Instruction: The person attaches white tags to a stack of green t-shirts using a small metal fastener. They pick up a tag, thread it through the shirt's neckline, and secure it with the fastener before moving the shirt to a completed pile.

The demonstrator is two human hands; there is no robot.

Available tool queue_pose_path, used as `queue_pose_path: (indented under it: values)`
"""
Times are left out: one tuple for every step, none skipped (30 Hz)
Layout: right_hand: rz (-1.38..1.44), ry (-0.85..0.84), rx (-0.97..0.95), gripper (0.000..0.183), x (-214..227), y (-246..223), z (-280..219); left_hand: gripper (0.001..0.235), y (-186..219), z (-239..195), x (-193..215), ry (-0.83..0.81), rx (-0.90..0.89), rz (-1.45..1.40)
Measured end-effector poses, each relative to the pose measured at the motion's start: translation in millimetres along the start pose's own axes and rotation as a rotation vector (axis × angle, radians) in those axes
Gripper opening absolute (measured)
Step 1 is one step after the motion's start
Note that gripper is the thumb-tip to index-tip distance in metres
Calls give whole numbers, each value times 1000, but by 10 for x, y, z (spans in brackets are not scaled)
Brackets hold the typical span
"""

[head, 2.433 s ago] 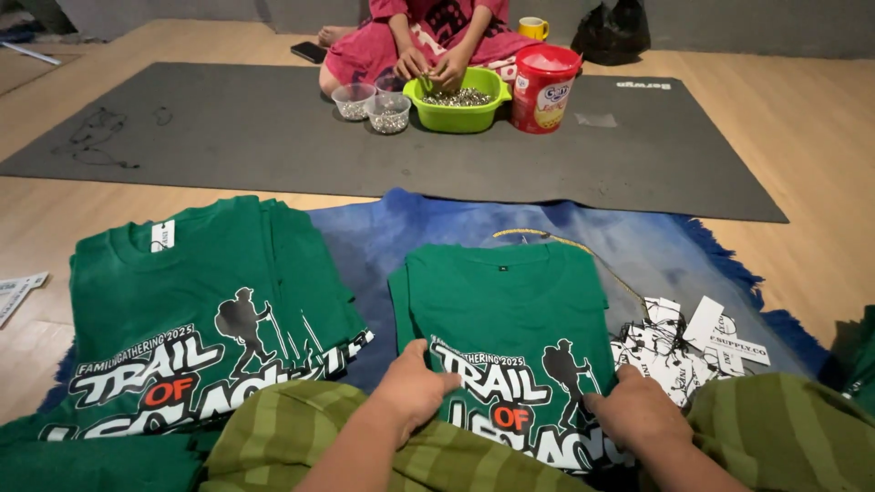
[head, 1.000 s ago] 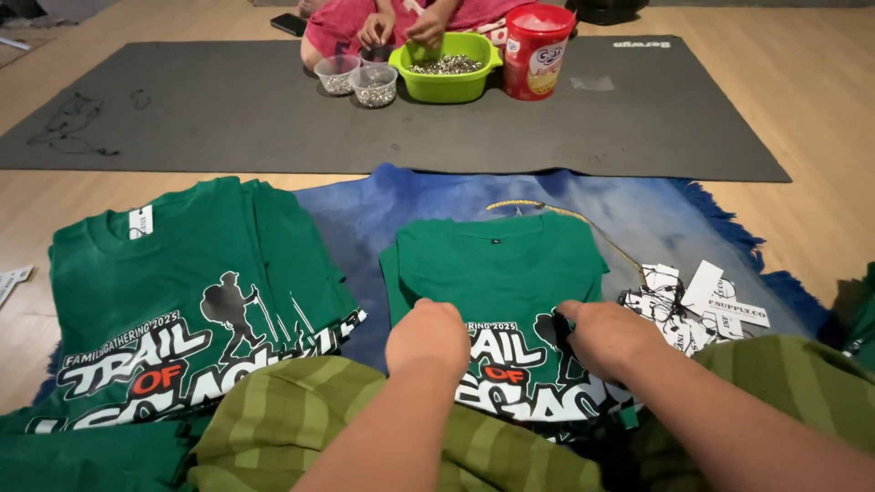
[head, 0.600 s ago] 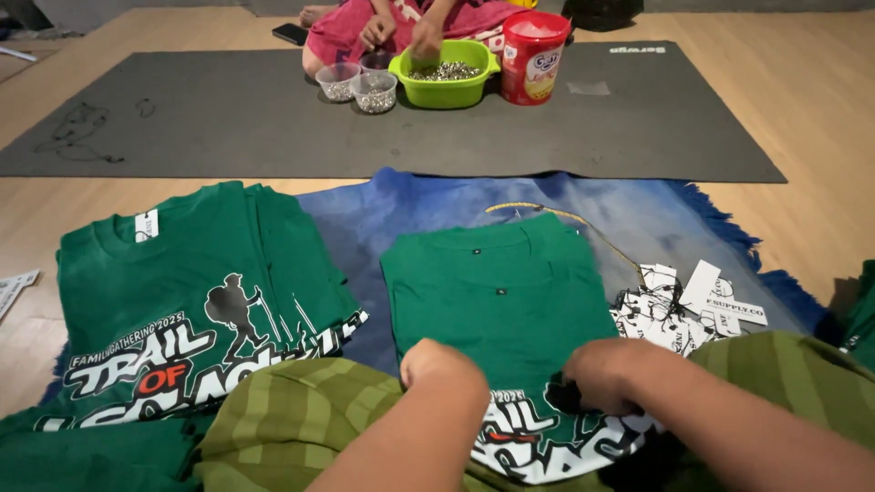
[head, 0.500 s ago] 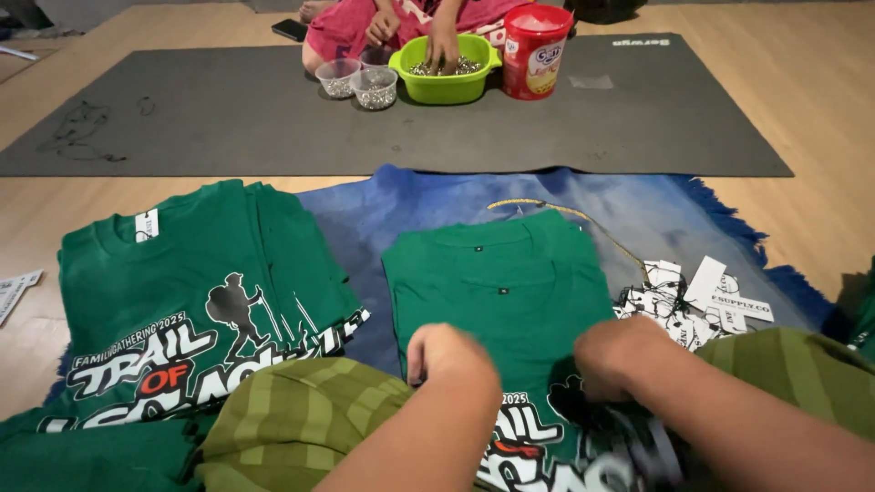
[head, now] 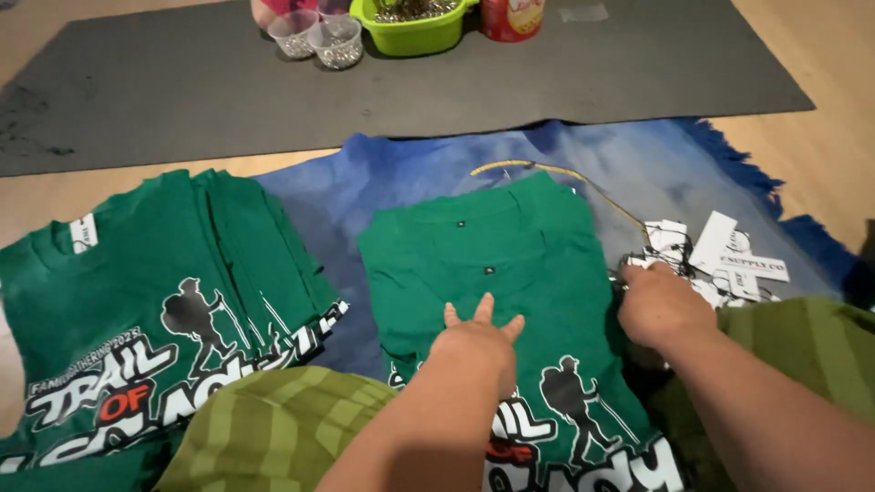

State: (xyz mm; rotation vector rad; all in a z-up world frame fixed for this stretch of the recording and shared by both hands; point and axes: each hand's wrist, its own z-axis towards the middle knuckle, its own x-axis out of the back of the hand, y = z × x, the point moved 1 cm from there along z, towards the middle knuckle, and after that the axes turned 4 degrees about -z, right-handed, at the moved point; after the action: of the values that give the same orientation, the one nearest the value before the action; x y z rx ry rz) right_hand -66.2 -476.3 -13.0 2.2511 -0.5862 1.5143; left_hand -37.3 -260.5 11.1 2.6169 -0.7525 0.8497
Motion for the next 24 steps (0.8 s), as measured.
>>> queue_pose_path:
  values:
    - [3,2,7,45,20,-19,23,96,-3,22,18,2,8,-1]
    - [-41,19,2,42,13,-36,29,98,-4,40,9,2,19,-41]
    - [-85,37,-3,41,0,-56,33,100,-10,61,-5,2,30,-81]
    - [-87,30,9,41,-16,-66,37,100,6,-36,20,-5,39,-89]
    - [-67,59,5,36,-30,-77,37,100,16,-134,44,-7,85,-145]
    - [-49,91,1,34,-28,-80,44,101,33,-229,82,-5,129,-201]
    - [-52,88,11,34,-48,-88,81,101,19,-242,76,-8,136,-209]
    - [-17,80,-19,33,-68,-74,112,102,18,-250,80,-14,128,-222]
    - [18,72,-49,33,-88,-53,144,102,22,-258,85,-19,121,-235]
    - [18,69,-49,33,-81,-56,145,102,19,-237,81,-23,121,-234]
    - [32,64,-57,34,-75,-58,145,102,17,-216,76,-24,121,-231]
    - [45,59,-65,34,-65,-59,143,103,13,-197,72,-25,121,-229]
    - [45,57,-67,34,-86,-45,150,103,16,-201,59,-28,119,-228]
    - [-22,33,-63,36,-91,-45,170,104,11,-209,59,-20,117,-223]
    - [-89,10,-59,37,-94,-43,185,105,7,-221,57,-12,116,-218]
    - [-90,13,-59,37,-69,-67,164,105,3,-223,48,-9,115,-218]
    - [-117,-21,-59,38,-47,-88,143,104,2,-225,39,-1,109,-204]
    - [-144,-59,-61,39,-33,-101,117,103,8,-225,25,4,102,-189]
    - [-145,-59,-63,39,-66,-96,114,103,9,-228,18,4,100,-189]
    - [-82,-20,-66,40,-84,-88,115,103,12,-232,17,5,107,-175]
    - [-18,19,-69,42,-99,-78,115,104,17,-240,19,6,113,-161]
    - [-19,27,-73,42,-125,-80,154,104,15,-239,3,13,109,-159]
    - [114,84,-34,34,-146,-82,194,99,17,-240,-13,29,98,-135]
    - [250,142,1,29,-174,-84,224,94,15,-241,-32,45,85,-108]
